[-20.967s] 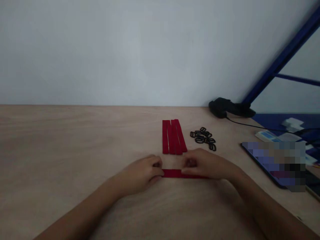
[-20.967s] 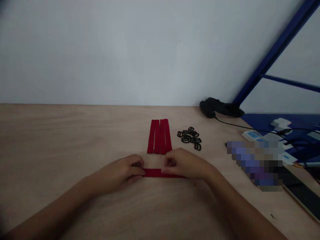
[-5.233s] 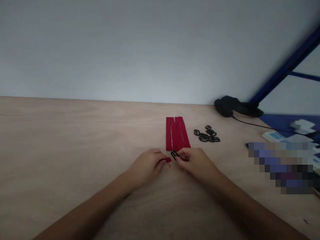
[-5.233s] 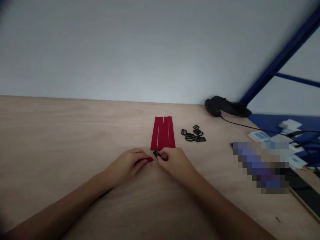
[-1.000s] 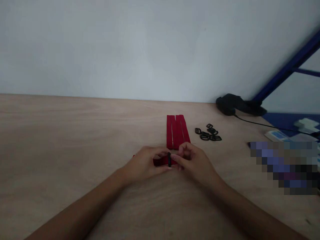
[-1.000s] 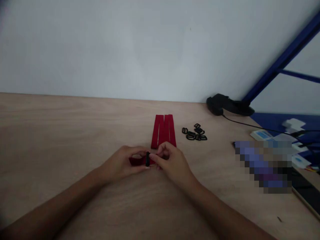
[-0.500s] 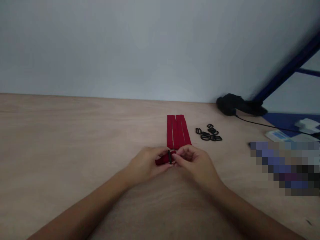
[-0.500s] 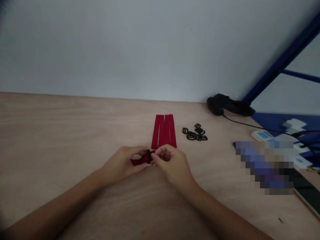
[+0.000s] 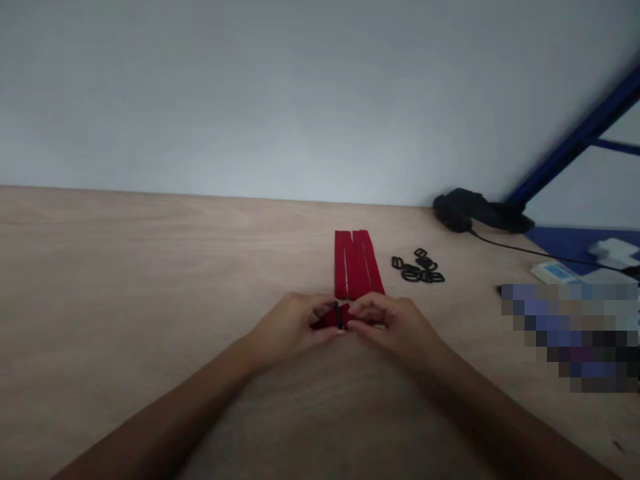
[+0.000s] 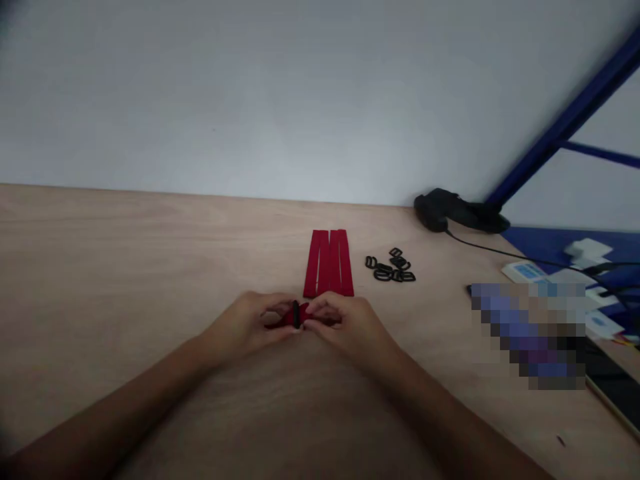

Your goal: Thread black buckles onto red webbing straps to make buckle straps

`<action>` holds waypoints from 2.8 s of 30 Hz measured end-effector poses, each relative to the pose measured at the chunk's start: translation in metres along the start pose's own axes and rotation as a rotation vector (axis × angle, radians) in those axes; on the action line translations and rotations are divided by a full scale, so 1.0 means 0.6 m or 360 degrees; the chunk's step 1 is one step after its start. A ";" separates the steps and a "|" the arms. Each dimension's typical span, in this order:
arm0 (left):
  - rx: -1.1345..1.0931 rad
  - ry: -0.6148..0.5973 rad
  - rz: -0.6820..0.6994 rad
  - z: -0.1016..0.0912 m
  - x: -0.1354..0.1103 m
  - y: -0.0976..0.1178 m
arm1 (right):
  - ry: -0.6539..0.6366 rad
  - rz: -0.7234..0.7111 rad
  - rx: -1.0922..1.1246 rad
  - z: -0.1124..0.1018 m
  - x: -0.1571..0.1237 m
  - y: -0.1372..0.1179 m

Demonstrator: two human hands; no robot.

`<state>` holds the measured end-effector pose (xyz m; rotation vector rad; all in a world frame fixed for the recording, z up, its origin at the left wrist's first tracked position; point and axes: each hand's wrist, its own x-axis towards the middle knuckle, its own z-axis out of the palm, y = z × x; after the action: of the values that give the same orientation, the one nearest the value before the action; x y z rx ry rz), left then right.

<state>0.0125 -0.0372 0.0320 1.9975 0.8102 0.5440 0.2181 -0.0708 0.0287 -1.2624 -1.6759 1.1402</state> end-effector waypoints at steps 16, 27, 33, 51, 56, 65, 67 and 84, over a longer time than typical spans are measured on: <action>-0.0268 -0.0027 0.0122 -0.004 0.002 -0.003 | 0.0047 -0.0404 -0.0718 -0.003 -0.009 -0.015; -0.0148 0.0043 0.0136 -0.003 0.002 -0.003 | -0.0026 -0.0616 -0.0907 -0.001 -0.007 -0.011; -0.0085 -0.0012 0.0136 -0.009 0.000 0.001 | -0.0047 -0.0585 -0.0787 0.001 -0.004 -0.006; -0.0424 -0.0064 0.0000 0.000 0.001 -0.003 | 0.0144 -0.0579 -0.0782 0.009 -0.008 -0.012; -0.0284 -0.0073 0.0087 -0.004 -0.001 0.007 | 0.0164 -0.0557 -0.0696 0.013 -0.010 -0.012; -0.0363 -0.0085 0.0063 -0.005 0.001 0.000 | 0.0138 -0.0266 -0.0386 0.024 -0.012 -0.005; -0.0378 -0.0062 0.0041 -0.005 0.002 -0.002 | 0.0125 -0.0239 -0.0346 0.022 -0.011 -0.005; 0.0557 0.0399 0.0284 0.012 0.004 -0.003 | 0.0181 -0.0111 -0.0425 0.024 0.002 -0.001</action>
<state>0.0178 -0.0388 0.0268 2.3697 0.9341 0.8140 0.2045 -0.0728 0.0246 -1.3918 -1.8139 0.8072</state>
